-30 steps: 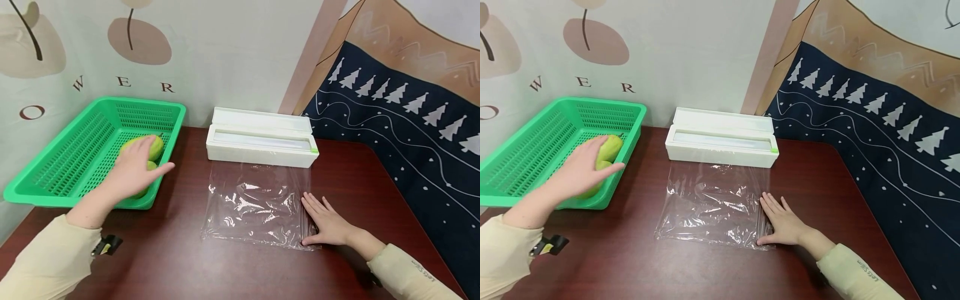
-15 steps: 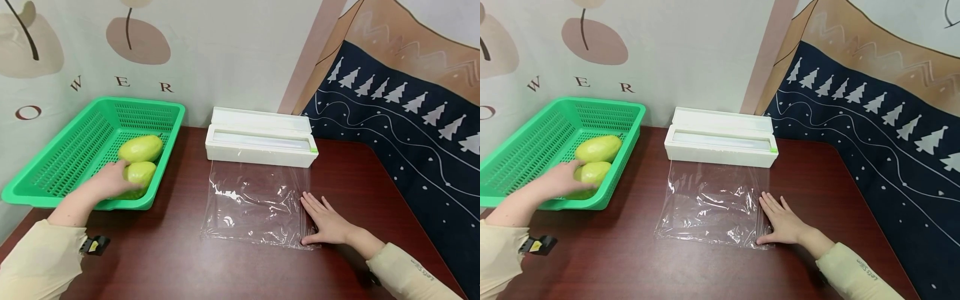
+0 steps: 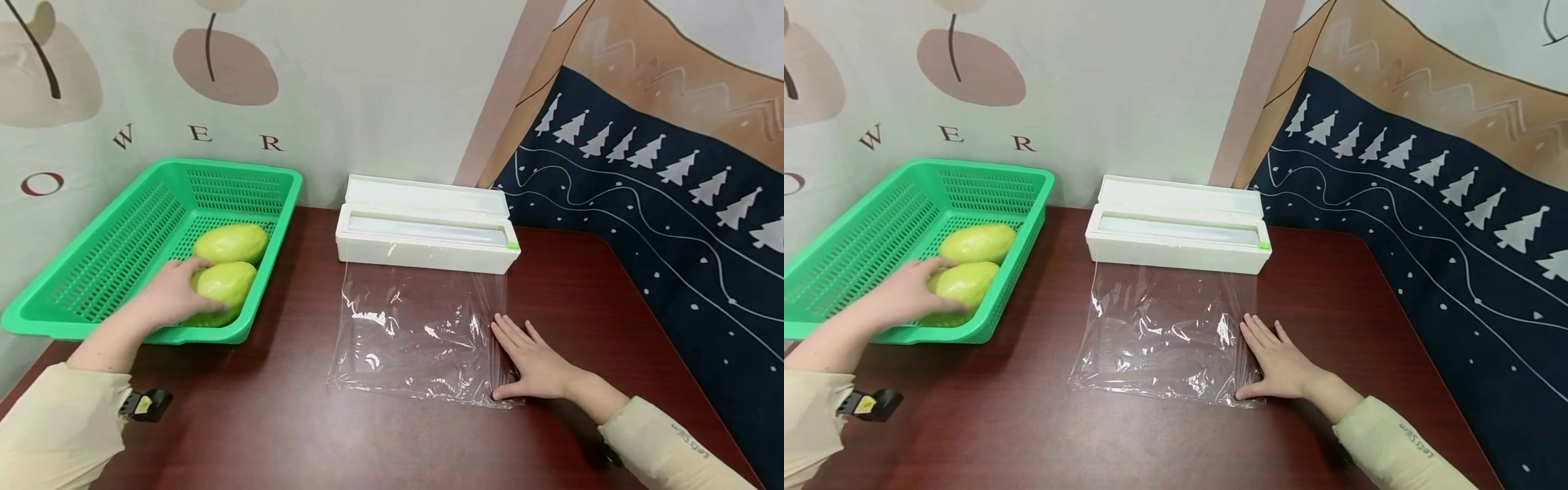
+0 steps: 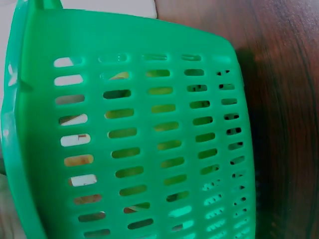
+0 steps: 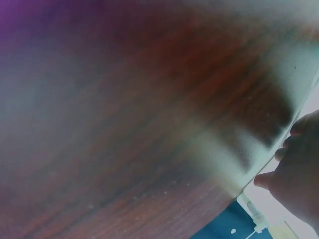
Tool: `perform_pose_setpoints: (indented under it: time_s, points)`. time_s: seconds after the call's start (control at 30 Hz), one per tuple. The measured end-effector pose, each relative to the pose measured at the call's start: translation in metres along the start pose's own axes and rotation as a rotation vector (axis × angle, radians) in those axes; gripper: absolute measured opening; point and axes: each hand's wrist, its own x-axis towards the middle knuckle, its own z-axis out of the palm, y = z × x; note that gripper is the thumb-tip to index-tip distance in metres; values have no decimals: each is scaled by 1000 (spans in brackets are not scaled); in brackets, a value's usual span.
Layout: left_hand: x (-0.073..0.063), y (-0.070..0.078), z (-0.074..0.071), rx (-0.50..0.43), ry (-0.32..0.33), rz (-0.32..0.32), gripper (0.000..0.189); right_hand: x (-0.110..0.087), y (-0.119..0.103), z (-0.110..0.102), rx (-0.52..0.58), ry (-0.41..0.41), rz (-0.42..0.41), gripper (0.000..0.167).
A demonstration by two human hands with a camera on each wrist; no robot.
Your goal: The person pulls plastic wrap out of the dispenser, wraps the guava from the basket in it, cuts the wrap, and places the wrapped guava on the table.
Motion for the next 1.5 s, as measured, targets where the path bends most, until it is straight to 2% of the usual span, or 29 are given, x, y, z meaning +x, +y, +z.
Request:
perform_pose_setpoints:
  time_s: [0.27, 0.53, 0.73, 0.9, 1.07, 1.33, 1.5]
  points:
    - [0, -6, -7, -144, 64, -29, 88, 0, -1, 0, 1, -2, 1, 113]
    - [-1, -7, -16, -272, 120, 12, 81, 0, 0, 0, 8, -3, 4, 114]
    - [-5, 2, -25, -281, 147, 1, 81, 1, -1, -1, 16, -7, 8, 114]
    - [-7, 18, -31, -275, 128, -9, 80, 1, -1, -1, 15, -8, 6, 115]
    - [-4, 43, -32, -309, 119, 35, 79, 1, -1, -1, 10, -13, 8, 115]
    - [3, 87, -25, -360, 60, 98, 78, 0, -2, -3, 14, -17, 12, 114]
    - [11, 113, -16, -373, 29, 160, 78, 0, -3, -4, 17, -22, 17, 114]
